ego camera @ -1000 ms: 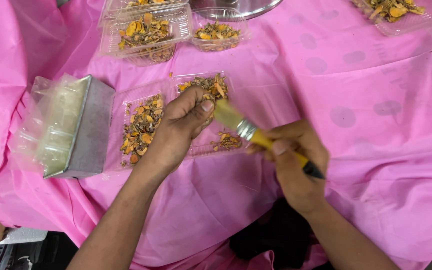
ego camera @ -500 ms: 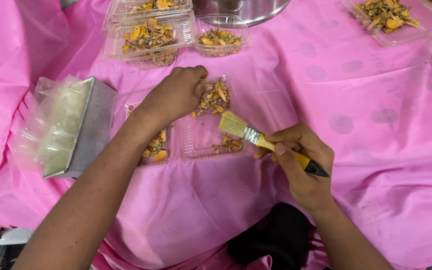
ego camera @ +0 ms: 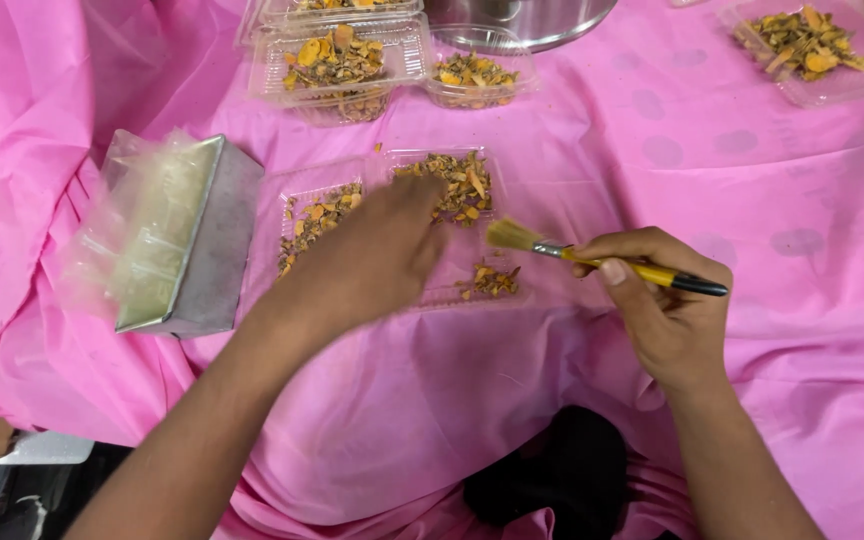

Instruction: Sorting and cleaning dried tea leaves in plastic containers using a brush, then manually transferring them into a plastic bag.

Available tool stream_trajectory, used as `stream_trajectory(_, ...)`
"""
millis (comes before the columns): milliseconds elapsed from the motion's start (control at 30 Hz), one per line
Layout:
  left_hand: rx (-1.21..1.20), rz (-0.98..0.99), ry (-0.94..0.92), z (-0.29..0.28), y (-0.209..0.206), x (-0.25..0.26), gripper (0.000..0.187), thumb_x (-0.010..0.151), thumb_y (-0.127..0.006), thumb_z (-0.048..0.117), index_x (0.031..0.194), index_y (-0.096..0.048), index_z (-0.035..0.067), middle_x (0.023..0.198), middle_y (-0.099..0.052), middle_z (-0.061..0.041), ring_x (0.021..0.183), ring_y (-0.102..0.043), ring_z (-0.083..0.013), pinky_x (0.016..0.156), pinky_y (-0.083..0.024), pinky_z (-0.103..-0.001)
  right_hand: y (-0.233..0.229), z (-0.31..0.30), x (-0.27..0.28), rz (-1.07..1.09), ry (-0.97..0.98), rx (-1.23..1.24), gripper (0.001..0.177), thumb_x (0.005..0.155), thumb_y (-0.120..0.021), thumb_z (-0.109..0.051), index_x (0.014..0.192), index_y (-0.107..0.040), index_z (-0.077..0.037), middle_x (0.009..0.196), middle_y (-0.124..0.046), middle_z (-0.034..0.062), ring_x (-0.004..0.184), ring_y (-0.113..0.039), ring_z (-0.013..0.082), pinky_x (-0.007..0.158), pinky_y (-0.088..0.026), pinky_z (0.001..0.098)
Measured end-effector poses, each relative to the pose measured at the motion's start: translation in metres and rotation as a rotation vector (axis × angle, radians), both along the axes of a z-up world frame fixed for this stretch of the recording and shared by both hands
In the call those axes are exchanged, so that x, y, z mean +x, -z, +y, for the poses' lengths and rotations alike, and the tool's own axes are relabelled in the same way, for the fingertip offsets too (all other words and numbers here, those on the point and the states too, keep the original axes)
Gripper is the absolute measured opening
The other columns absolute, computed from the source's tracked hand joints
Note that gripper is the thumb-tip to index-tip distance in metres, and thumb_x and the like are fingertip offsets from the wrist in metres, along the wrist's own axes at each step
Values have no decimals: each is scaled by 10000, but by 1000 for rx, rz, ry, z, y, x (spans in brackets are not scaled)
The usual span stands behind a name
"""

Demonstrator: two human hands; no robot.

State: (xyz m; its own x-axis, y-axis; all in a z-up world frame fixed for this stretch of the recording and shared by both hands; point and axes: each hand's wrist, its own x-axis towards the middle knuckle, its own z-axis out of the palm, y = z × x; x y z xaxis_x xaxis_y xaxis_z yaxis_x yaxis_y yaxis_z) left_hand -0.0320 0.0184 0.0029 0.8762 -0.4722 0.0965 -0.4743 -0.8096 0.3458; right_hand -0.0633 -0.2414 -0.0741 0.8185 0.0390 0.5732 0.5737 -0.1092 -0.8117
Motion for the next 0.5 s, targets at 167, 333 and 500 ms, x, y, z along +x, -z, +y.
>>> stream_trajectory(167,86,39,95,-4,14,-45,350,980,-611,334,1112,-566,13,1194,-627,-221,1130,-596,-435,925,-472,-576,-8,5,10,-52,-71,-175,165,1020,-620,-84,1093,-718,27,981,-738,118,844,-702,159,775,-556,234)
stream_trajectory(333,128,-91,105,-4,33,-50,193,951,-644,179,1058,-590,28,1051,-642,-187,984,-623,-424,773,-516,-587,-29,12,-10,-98,-73,-402,144,974,-636,-111,1032,-737,-27,984,-782,58,583,-613,72,545,-481,185)
stream_trajectory(500,83,-148,76,4,39,-59,267,750,-483,-106,971,-555,26,976,-576,-200,841,-606,-413,633,-507,-565,-47,10,-7,-59,-114,-286,151,981,-643,-113,1011,-739,-1,844,-744,66,627,-617,89,550,-468,179)
